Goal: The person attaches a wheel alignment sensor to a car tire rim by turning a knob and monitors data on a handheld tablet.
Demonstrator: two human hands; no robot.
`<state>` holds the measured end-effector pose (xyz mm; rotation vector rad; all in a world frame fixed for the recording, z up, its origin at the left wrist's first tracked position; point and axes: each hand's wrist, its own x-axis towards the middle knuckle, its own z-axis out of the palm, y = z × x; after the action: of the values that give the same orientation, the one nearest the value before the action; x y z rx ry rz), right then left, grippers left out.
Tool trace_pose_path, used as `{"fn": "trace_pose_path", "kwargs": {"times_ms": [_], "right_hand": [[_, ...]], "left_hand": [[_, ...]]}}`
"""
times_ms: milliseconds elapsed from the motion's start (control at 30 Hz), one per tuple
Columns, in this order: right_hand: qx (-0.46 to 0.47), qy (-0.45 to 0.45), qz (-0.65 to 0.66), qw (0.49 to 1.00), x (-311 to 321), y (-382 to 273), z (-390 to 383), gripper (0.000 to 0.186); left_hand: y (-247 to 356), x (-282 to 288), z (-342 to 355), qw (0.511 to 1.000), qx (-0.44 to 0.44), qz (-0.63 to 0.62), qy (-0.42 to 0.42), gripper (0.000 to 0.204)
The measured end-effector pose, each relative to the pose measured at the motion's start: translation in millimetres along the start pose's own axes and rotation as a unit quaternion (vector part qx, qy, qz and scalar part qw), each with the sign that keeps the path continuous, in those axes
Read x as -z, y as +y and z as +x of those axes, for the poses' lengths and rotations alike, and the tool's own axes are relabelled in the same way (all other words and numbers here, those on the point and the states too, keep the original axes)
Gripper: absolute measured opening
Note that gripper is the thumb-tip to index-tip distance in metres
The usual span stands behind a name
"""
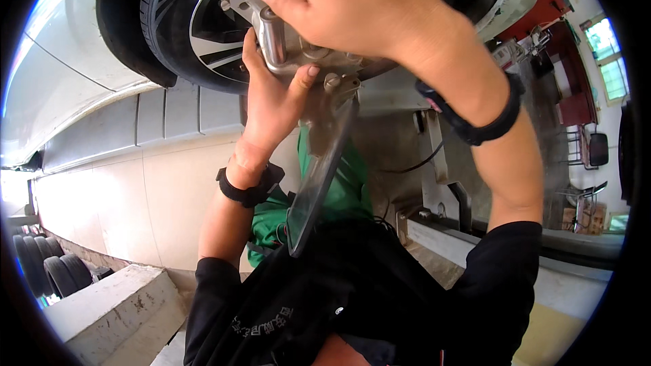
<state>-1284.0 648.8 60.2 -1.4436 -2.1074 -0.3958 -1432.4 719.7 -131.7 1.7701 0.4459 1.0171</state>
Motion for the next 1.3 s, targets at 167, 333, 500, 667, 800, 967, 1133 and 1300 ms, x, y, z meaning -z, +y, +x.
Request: {"fn": "trace_pose_path", "kwargs": {"times_ms": [167, 333, 500, 667, 800, 967, 1133, 1300], "right_hand": [[0.275, 0.01, 0.032, 0.961, 6.2, 25.9, 9.8, 0.011], [0.21, 0.117, -0.146, 0.96, -26.4, 12.6, 8.0, 0.016], [-0.115, -0.005, -0.051, 0.992, 13.7, -33.2, -1.2, 0.018], [-0.136, -0.115, -0.008, 0.984, 18.7, -30.2, 10.8, 0.023], [-0.073, -0.277, 0.102, 0.953, 69.9, -26.5, 20.5, 0.024], [-0.048, -0.075, -0.034, 0.995, 11.6, -23.8, 11.7, 0.019], [-0.077, 0.033, -0.035, 0.996, 6.4, -20.8, -5.4, 0.022], [-0.049, 0.073, 0.042, 0.995, 7.5, -20.1, -16.6, 0.025]], "left_hand": [[-5.0, -4.8, -3.3, 1.0, -0.024, 0.007, 0.002, 0.111], [-1.5, -2.2, -10.5, 1.0, 0.02, -0.011, 0.009, 0.104], [10.9, -10.6, -8.4, 1.0, 0.002, 0.018, 0.0, 0.103], [6.1, -6.3, -6.3, 1.0, -0.006, 0.014, -0.001, 0.084], [10.8, -5.8, -5.3, 0.999, -0.017, 0.027, 0.001, 0.091], [-3.0, -2.6, -11.0, 0.999, -0.009, 0.031, 0.002, 0.1], [10.2, -11.1, -10.4, 1.0, -0.008, 0.01, -0.005, 0.103], [15.9, -6.1, -7.0, 0.999, 0.004, 0.043, 0.002, 0.094]]}}
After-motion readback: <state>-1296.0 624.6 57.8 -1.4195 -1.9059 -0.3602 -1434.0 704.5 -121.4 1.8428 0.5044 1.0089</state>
